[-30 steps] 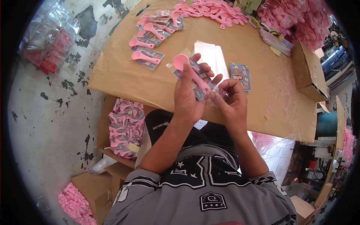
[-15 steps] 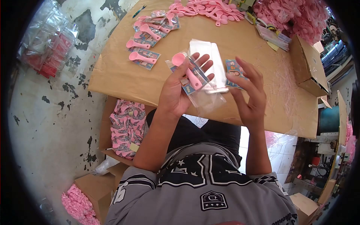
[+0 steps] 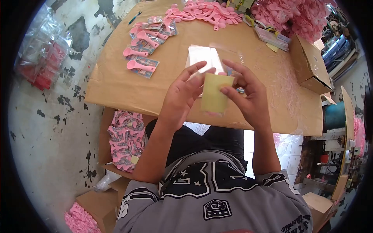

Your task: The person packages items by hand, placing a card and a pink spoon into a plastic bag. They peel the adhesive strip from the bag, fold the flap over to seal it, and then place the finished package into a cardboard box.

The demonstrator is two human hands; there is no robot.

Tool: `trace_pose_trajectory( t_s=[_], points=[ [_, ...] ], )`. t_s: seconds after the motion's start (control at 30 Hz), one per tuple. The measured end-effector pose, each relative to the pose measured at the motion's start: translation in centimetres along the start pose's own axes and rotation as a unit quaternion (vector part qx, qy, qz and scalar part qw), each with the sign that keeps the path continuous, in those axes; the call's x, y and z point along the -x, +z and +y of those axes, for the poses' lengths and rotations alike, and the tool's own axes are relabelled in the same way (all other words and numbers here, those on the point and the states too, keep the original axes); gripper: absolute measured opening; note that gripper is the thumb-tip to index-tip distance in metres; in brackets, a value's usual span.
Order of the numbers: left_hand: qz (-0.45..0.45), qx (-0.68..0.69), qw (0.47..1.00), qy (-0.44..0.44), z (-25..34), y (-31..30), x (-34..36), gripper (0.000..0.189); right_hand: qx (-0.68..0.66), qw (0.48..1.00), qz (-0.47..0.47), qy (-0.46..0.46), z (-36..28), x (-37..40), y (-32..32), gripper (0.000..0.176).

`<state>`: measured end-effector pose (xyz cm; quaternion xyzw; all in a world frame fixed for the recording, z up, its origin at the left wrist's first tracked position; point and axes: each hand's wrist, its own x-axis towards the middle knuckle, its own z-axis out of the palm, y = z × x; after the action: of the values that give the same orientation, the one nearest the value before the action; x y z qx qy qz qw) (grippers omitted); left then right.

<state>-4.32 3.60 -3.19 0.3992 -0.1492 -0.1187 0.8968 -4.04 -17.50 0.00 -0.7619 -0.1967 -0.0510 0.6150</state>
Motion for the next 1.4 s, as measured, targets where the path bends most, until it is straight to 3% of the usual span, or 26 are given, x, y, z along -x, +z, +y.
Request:
trace_pose_trajectory(
  t_s=[0.03, 0.1, 0.2, 0.3, 0.4, 0.43, 0.6, 0.87, 0.97, 1.07, 1.1, 1.17, 1.27, 1.4],
  points=[
    [0.021, -0.097, 0.995, 0.003, -0.1, 0.7, 0.0, 0.058, -0.020, 1.000, -0.010, 0.022, 0.0, 0.1, 0.3, 0.050],
    [0.045, -0.115, 0.992, -0.026, -0.2, 1.0, -0.1, 0.052, -0.062, 0.995, -0.033, 0.065, 0.4, 0.4, 0.8, 0.059],
    [0.100, -0.134, 0.985, -0.044, -0.4, 1.5, 0.0, 0.045, -0.138, 0.983, -0.030, 0.120, 1.4, 0.9, 1.2, 0.059],
    [0.120, -0.174, 0.977, -0.021, -1.4, 1.3, 0.1, 0.047, -0.012, 0.990, 0.136, 0.023, 2.4, 0.9, 1.3, 0.048],
    [0.120, -0.212, 0.970, 0.007, -1.3, 2.7, 0.1, 0.054, 0.226, 0.943, 0.184, -0.160, 2.1, -0.2, 0.5, 0.036],
    [0.120, -0.220, 0.968, 0.008, -1.2, 3.3, 0.2, 0.057, 0.254, 0.932, 0.180, -0.184, 2.2, -0.5, 0.5, 0.031],
    [0.092, -0.337, 0.937, 0.006, -2.1, 2.9, 0.3, 0.062, 0.316, 0.900, 0.191, -0.232, 1.8, -1.5, 1.3, 0.027],
    [0.075, -0.421, 0.904, 0.014, -1.7, 4.0, 0.6, 0.060, 0.294, 0.907, 0.190, -0.233, 2.1, -1.9, 0.9, 0.022],
    [0.044, -0.429, 0.902, -0.006, -0.9, 4.0, 0.9, 0.060, 0.230, 0.934, 0.194, -0.194, 2.0, -1.9, 0.3, 0.018],
    [0.090, -0.250, 0.964, 0.003, -1.7, 4.2, 1.1, 0.060, -0.028, 0.958, 0.269, -0.098, 3.0, -2.8, -1.4, 0.008],
    [0.062, -0.241, 0.969, 0.004, -1.8, 2.8, 1.2, 0.057, -0.115, 0.950, 0.279, -0.084, 2.6, -3.0, -2.0, 0.005],
    [0.104, -0.204, 0.973, -0.016, -0.9, 3.1, 1.5, 0.050, -0.284, 0.912, 0.293, -0.052, 1.6, -3.2, -3.4, 0.005],
    [0.143, -0.157, 0.977, -0.014, -0.6, 2.8, 1.6, 0.040, -0.279, 0.932, 0.226, -0.054, 3.9, -1.6, -5.4, 0.008],
    [0.154, -0.144, 0.976, 0.057, -1.7, 1.9, 1.4, 0.031, -0.217, 0.973, 0.066, 0.038, 3.2, 0.5, -3.9, 0.009]
  ],
)
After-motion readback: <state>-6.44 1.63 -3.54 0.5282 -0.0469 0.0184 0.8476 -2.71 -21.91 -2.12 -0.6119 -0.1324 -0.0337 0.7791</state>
